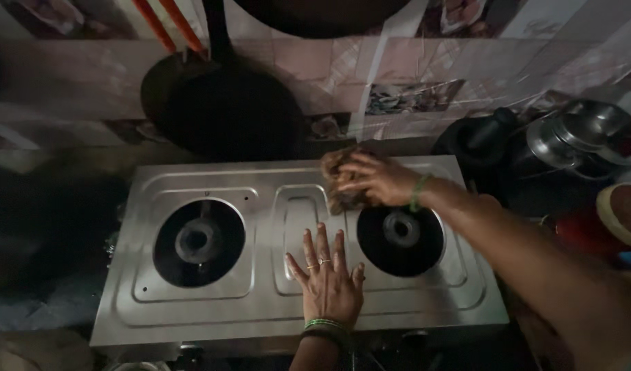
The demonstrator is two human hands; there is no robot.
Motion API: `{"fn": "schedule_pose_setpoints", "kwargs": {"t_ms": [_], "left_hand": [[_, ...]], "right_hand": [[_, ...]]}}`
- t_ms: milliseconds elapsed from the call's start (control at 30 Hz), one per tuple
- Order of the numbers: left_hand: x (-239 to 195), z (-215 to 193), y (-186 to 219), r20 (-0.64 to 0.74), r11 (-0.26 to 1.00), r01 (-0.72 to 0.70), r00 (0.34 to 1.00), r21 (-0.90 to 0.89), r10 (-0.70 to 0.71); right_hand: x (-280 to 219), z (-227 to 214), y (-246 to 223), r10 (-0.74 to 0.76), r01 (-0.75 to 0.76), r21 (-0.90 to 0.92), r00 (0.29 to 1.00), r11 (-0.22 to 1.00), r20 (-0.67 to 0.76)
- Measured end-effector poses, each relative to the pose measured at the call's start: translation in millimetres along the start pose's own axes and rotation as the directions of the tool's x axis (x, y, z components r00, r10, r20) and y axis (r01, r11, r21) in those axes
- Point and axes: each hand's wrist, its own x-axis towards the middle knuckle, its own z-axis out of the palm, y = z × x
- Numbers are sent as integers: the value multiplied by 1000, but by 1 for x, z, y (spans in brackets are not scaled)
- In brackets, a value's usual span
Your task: The person cleans a two-burner gas stove by repeatedly dipping a dark cloth into a bucket of water and scrubbing the metal surface. The person wipes around the burner grates and the flat areas of the stove top, frequently re-wetting the cloth.
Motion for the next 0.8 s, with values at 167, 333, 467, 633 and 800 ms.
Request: {"fn": "schedule_pose_setpoints", "kwargs": {"t_ms": [167,333,467,633,800], "left_hand": [[3,1,1,12,1000,12,1000,5,-12],[1,-2,1,64,999,17,998,29,-19],[6,4,-1,-42,999,-37,998,33,39],[8,8,0,-12,999,-4,1000,50,5],[6,10,2,-46,997,7,999,75,-4]], "right_hand": [[-58,1,40,191,-198,55,974,979,119],[-80,14,61,194,-191,53,979,980,-63],[-62,-4,26,264,-261,-43,962,964,68],[-68,-13,17,213,-209,-58,974,976,74],[-101,18,23,213,-234,-94,958,968,-192]]}}
